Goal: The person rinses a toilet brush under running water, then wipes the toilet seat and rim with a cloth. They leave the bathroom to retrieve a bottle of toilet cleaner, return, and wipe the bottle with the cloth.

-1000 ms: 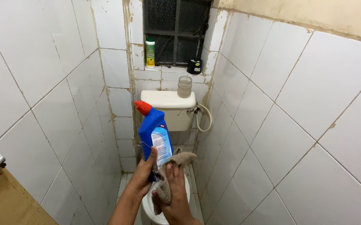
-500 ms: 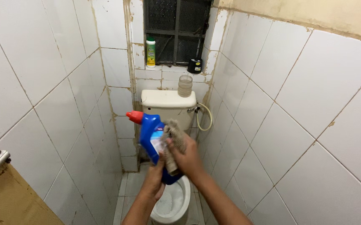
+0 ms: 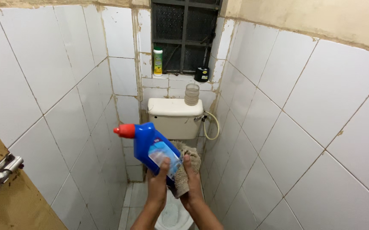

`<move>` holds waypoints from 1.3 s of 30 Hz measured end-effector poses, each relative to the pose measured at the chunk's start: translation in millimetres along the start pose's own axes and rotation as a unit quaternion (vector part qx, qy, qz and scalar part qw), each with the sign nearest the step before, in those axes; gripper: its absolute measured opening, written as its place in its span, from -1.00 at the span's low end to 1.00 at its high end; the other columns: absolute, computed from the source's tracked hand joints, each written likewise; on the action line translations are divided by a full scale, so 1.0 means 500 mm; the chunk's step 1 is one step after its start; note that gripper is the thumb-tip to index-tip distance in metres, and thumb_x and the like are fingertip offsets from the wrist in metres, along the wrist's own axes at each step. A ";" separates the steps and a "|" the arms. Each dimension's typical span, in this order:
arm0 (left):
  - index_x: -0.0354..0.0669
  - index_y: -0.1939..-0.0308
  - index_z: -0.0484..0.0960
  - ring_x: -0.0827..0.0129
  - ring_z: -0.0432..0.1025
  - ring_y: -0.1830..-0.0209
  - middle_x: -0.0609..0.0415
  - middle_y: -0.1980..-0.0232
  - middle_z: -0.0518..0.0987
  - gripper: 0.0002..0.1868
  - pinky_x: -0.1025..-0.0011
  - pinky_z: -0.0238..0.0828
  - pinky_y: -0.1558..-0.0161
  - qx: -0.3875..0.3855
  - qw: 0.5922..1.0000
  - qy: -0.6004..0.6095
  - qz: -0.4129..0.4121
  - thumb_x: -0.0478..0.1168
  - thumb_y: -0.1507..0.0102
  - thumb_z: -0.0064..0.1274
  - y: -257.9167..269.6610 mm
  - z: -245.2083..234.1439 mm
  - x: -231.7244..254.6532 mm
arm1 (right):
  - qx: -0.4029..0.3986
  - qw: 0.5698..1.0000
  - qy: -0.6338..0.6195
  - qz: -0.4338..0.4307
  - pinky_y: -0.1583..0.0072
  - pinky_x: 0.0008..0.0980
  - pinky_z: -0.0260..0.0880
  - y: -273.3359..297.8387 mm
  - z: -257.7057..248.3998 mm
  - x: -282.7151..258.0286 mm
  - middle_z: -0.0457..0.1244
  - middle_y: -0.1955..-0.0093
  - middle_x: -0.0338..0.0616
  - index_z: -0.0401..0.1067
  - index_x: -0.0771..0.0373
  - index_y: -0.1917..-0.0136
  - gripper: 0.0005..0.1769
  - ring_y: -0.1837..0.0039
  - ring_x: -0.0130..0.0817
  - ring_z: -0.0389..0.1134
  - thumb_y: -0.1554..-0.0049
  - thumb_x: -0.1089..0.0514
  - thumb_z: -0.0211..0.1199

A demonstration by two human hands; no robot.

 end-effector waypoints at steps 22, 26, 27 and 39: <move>-0.01 -0.69 -0.32 -0.10 -0.20 -0.65 -0.20 -0.70 -0.25 0.10 -0.22 -0.17 -0.43 0.240 0.959 0.058 0.139 0.49 -0.34 -0.24 0.020 -0.049 0.182 | 0.042 0.898 0.252 -0.358 0.03 -0.28 0.61 0.083 -0.077 -0.130 0.24 -0.19 0.13 -0.03 0.28 -0.45 -0.04 -0.07 -0.14 0.50 0.07 0.25 0.45; 0.02 -0.56 -0.14 -0.09 0.12 -0.53 -0.22 -0.50 0.18 0.16 -0.14 0.09 -0.43 0.081 0.996 -0.022 0.008 0.31 -0.06 0.12 -0.005 -0.018 0.210 | -0.008 0.805 0.325 -0.496 -0.11 -0.24 0.57 0.087 -0.090 -0.161 0.24 -0.24 0.20 0.10 0.37 -0.41 -0.22 -0.18 -0.07 0.48 -0.07 0.19 0.47; 0.06 -0.55 -0.10 -0.15 0.25 -0.43 -0.25 -0.42 0.36 0.18 -0.15 0.23 -0.36 0.015 0.999 -0.024 -0.044 0.28 0.01 0.16 0.003 0.021 0.188 | 0.030 0.761 0.387 -0.520 -0.10 -0.21 0.56 0.084 -0.085 -0.160 0.23 -0.25 0.18 0.11 0.35 -0.40 -0.16 -0.18 -0.05 0.46 0.00 0.16 0.52; -0.18 -0.25 0.45 0.22 0.50 -0.09 0.00 -0.05 0.58 -0.31 0.23 0.47 -0.18 -0.116 0.949 0.222 -0.192 0.08 -0.13 0.19 0.035 0.152 0.017 | 0.053 0.652 0.448 -0.610 -0.48 0.03 0.29 0.052 -0.105 -0.095 0.29 -0.31 0.10 0.36 0.29 -0.35 -0.45 -0.46 0.03 0.28 -0.11 0.13 0.28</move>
Point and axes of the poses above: each hand's wrist, its own y-axis away from the middle knuckle, its own z-axis out of the palm, x = y × z, the point moved 2 cm from there along -y, towards the middle knuckle
